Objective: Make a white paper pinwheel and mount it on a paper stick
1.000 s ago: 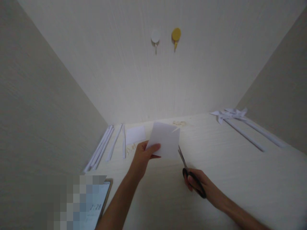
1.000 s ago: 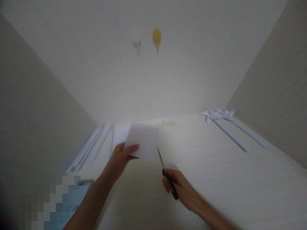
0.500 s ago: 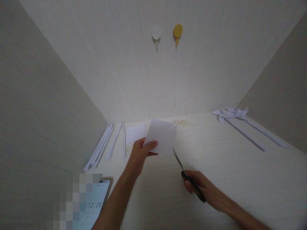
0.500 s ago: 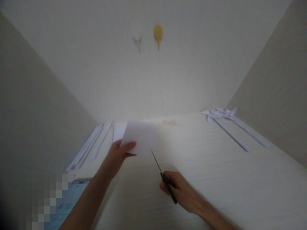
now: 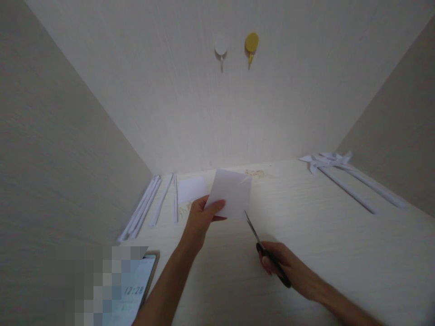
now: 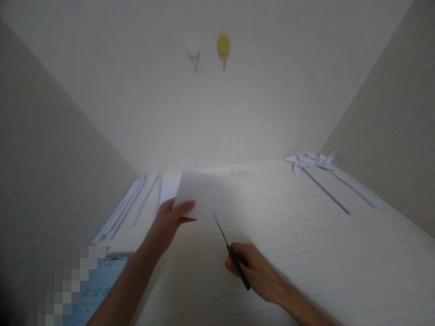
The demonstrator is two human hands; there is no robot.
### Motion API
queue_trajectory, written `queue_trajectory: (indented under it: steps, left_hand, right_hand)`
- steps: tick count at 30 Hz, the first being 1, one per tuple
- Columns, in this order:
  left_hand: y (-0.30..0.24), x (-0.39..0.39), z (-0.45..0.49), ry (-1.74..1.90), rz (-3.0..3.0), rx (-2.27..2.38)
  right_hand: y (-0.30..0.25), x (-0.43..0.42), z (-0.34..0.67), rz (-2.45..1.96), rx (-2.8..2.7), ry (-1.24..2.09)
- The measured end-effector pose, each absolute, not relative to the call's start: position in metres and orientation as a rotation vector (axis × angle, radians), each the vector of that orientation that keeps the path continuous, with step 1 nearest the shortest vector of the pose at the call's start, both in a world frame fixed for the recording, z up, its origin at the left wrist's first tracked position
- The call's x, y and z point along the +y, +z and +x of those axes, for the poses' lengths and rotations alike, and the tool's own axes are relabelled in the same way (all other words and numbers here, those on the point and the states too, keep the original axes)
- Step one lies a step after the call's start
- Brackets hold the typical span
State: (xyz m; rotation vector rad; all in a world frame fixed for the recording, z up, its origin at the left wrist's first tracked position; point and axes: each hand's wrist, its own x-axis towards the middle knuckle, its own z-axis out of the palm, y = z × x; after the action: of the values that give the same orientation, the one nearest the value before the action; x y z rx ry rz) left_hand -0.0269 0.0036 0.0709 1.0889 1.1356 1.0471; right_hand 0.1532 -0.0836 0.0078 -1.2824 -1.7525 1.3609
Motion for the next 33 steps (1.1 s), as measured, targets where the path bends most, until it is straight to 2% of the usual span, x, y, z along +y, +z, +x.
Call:
queue_trajectory:
  steps: [33]
  left_hand:
    - [0.0694,0.0028,-0.0245,1.013,1.097,1.164]
  right_hand:
    - [0.0100,-0.0828,0.1512,-1.290,-1.727,1.373]
